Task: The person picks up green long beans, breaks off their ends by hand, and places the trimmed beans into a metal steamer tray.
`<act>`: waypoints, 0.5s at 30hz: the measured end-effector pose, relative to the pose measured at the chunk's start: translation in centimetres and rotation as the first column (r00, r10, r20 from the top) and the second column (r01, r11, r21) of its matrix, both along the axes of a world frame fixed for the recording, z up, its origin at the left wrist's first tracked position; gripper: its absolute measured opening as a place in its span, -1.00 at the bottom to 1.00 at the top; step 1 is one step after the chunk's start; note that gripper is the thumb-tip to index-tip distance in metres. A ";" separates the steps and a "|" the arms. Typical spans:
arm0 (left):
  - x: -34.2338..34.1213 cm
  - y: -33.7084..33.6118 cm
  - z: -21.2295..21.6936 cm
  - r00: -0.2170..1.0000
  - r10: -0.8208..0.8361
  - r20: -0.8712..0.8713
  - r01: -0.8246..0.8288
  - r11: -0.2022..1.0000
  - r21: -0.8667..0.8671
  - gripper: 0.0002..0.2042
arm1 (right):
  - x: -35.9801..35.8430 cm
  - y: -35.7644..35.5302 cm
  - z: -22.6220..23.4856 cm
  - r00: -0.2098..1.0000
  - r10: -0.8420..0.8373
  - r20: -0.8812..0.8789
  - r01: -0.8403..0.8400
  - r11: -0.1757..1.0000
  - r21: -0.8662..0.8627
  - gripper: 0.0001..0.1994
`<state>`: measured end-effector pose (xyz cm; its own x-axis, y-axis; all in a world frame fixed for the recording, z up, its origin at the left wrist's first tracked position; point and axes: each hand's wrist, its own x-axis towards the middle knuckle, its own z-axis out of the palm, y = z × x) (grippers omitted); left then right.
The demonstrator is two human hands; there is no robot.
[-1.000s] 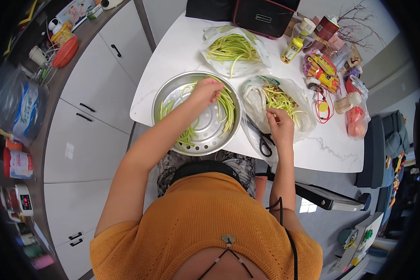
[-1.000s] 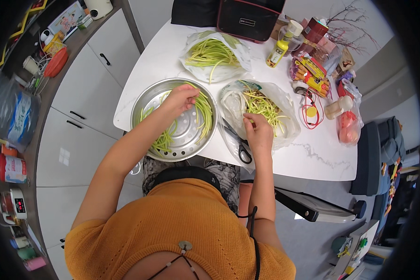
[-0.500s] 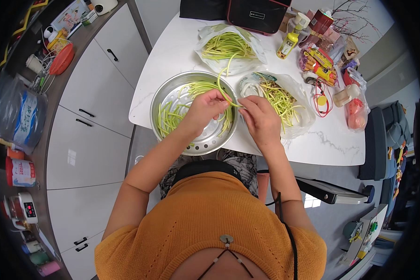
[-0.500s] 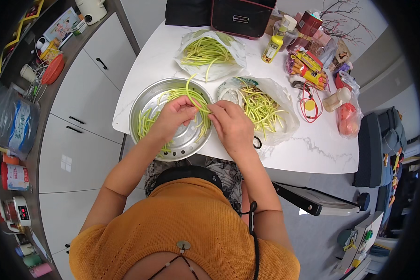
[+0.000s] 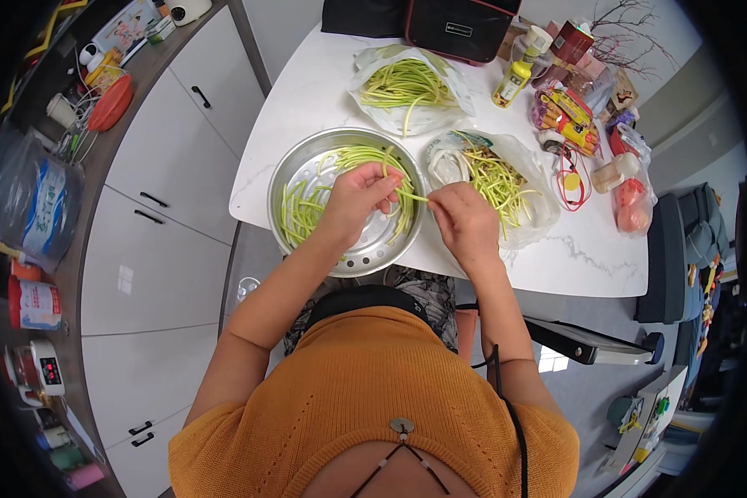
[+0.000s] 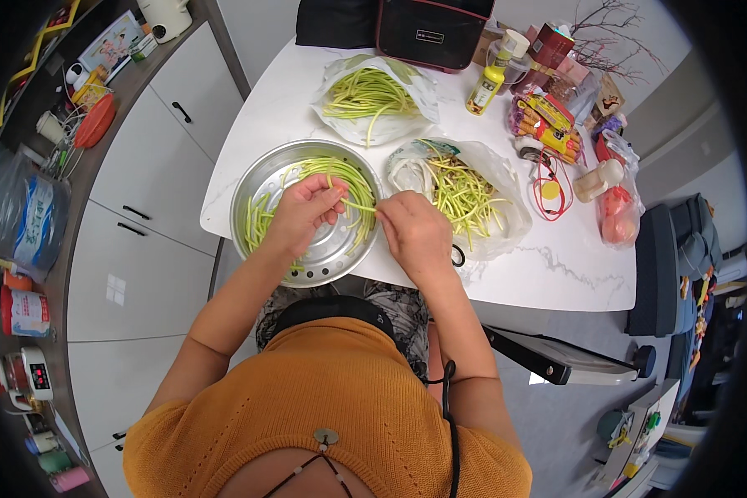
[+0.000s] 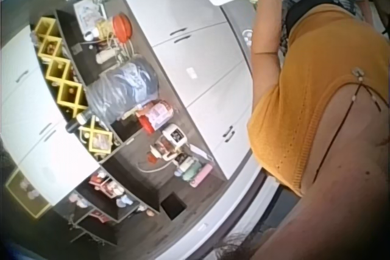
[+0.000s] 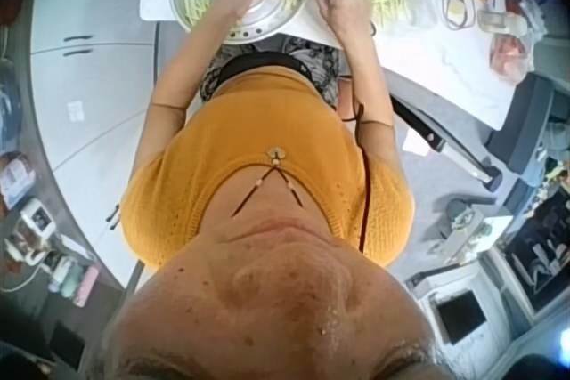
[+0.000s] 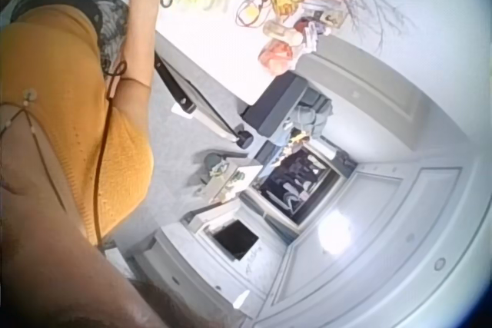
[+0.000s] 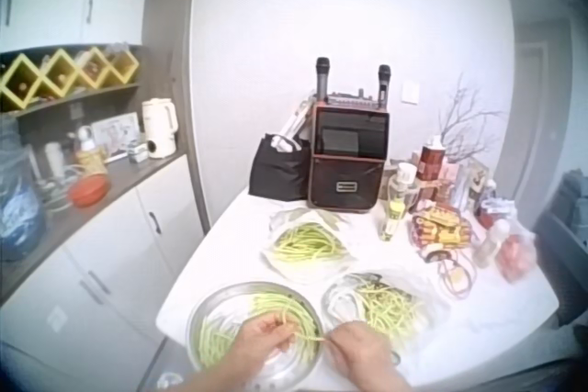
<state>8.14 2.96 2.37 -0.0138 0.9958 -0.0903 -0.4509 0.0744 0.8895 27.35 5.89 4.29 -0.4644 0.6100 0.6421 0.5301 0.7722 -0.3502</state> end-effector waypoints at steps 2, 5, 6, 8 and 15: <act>0.2 -0.2 -0.2 0.999 0.013 0.041 -0.011 0.999 -0.050 -0.85 | 0.0 0.1 -0.2 0.995 -0.011 -0.096 0.007 0.999 -0.039 -0.91; 0.8 -0.6 -0.9 0.993 0.020 0.117 -0.008 0.995 -0.103 -0.81 | 0.1 0.1 -0.6 0.972 -0.033 -0.231 0.006 0.993 -0.115 -0.92; 1.2 -0.7 -0.9 0.992 0.022 0.121 -0.007 0.993 -0.121 -0.79 | 0.1 0.1 -0.7 0.961 -0.043 -0.272 0.004 0.990 -0.142 -0.92; 1.9 -1.1 -1.1 0.990 0.010 0.139 0.010 0.989 -0.148 -0.77 | 0.0 -0.1 -0.7 0.933 -0.076 -0.351 0.003 0.979 -0.204 -0.93; 3.6 -1.6 -1.9 0.974 -0.037 0.222 0.076 0.982 -0.172 -0.76 | -0.1 -0.3 -2.3 0.647 -0.207 -0.734 -0.364 0.762 -0.536 -0.94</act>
